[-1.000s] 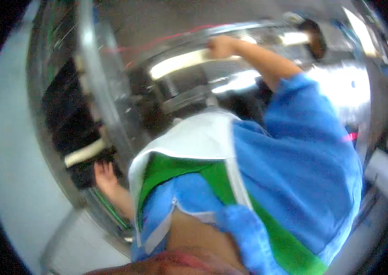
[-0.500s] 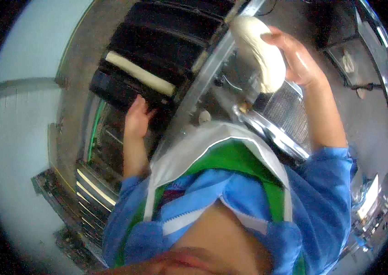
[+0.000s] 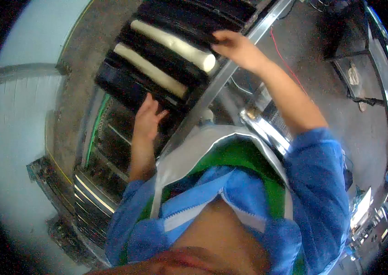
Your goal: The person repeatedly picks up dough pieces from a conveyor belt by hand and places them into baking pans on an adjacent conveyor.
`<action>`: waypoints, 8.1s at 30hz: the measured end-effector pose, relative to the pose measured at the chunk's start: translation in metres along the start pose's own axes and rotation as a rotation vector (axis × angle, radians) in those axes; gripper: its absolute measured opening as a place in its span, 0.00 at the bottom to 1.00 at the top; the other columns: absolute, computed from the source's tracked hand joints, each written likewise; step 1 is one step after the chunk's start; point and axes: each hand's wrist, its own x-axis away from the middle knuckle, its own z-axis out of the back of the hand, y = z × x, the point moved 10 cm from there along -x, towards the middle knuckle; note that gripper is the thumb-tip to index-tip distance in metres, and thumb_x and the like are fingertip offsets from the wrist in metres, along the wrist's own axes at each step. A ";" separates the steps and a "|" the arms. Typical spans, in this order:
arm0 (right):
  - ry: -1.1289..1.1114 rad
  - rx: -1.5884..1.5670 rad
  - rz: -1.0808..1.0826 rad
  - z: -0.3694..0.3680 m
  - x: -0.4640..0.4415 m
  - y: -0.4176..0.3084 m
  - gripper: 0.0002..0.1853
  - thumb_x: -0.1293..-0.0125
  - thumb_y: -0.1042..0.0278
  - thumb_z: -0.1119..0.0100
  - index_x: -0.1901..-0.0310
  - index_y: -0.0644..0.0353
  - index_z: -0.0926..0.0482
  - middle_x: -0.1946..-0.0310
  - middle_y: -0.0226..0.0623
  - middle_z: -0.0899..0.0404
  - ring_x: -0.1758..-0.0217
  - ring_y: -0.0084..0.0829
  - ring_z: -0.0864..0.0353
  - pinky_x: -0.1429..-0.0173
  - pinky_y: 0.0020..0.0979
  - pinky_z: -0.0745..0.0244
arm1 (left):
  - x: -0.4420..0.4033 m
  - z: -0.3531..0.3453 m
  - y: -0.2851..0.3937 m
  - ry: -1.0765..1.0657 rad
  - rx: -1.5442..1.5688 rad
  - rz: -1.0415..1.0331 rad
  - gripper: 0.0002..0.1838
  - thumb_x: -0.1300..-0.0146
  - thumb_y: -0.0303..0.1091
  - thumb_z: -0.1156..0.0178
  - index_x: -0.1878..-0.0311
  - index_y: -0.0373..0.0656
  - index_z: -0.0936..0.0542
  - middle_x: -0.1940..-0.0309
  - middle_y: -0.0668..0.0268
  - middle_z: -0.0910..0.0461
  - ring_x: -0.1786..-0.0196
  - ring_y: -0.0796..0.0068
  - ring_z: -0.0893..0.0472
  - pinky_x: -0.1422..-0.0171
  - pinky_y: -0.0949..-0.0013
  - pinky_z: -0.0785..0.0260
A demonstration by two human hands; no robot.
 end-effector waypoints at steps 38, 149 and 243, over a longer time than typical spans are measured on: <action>0.604 0.523 -0.590 0.229 0.414 0.184 0.20 0.47 0.55 0.48 0.58 0.63 0.28 0.64 0.38 0.26 0.58 0.35 0.26 0.55 0.35 0.31 | 0.039 -0.076 0.092 0.053 -0.096 -0.089 0.42 0.39 0.33 0.46 0.32 0.38 0.62 0.31 0.54 0.57 0.29 0.53 0.61 0.36 0.53 0.49; -0.142 -0.259 -0.130 0.124 0.247 -0.326 0.22 0.43 0.69 0.44 0.45 0.60 0.32 0.51 0.36 0.27 0.51 0.27 0.27 0.49 0.26 0.32 | 0.419 -0.063 0.358 0.274 0.051 -0.411 0.32 0.39 0.36 0.48 0.34 0.38 0.45 0.36 0.55 0.44 0.35 0.60 0.42 0.34 0.56 0.50; 0.838 0.304 -0.735 0.471 0.461 -0.029 0.25 0.42 0.62 0.45 0.44 0.61 0.33 0.45 0.47 0.32 0.42 0.41 0.32 0.41 0.34 0.38 | 0.156 -0.217 0.307 0.542 -0.429 -0.085 0.39 0.47 0.12 0.61 0.31 0.50 0.55 0.36 0.54 0.45 0.41 0.56 0.36 0.41 0.60 0.38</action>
